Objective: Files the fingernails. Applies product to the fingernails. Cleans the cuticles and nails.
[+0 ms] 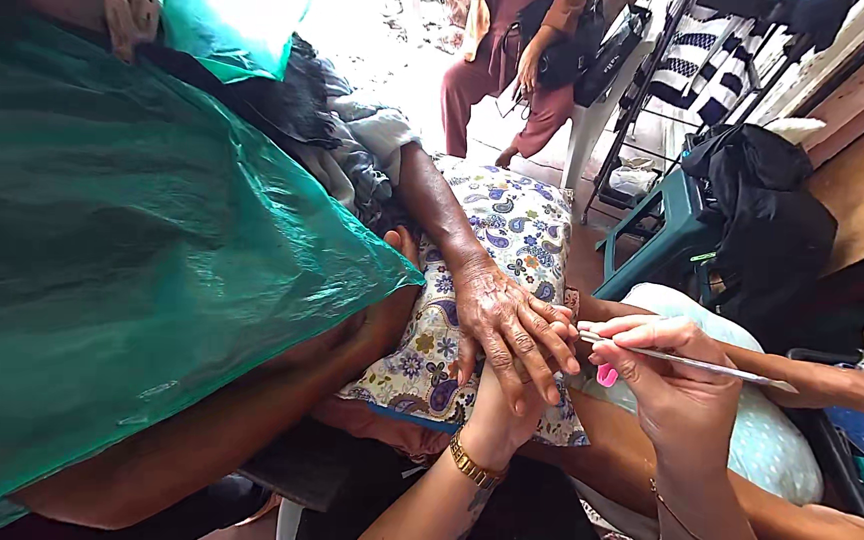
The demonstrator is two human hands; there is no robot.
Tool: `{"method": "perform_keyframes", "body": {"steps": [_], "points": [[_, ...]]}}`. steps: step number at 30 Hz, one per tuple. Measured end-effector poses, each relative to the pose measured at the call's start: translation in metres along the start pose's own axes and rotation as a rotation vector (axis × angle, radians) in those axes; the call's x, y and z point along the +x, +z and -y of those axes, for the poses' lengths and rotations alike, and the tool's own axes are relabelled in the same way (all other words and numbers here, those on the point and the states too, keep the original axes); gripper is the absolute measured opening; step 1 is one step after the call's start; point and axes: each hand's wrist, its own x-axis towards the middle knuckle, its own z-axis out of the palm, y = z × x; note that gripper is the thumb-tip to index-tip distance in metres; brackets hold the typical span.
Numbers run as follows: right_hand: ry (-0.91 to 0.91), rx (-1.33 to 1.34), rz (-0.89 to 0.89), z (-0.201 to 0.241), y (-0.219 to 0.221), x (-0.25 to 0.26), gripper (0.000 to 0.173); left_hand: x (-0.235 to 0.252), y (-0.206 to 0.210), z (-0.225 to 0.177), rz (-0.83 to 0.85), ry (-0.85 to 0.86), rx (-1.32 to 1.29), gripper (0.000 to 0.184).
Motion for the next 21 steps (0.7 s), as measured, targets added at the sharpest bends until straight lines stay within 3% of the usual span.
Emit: {"method": "perform_keyframes", "body": {"steps": [21], "points": [[-0.073, -0.245, 0.119, 0.006, -0.002, 0.007, 0.009, -0.005, 0.007, 0.003, -0.115, 0.007, 0.029, 0.026]]}}
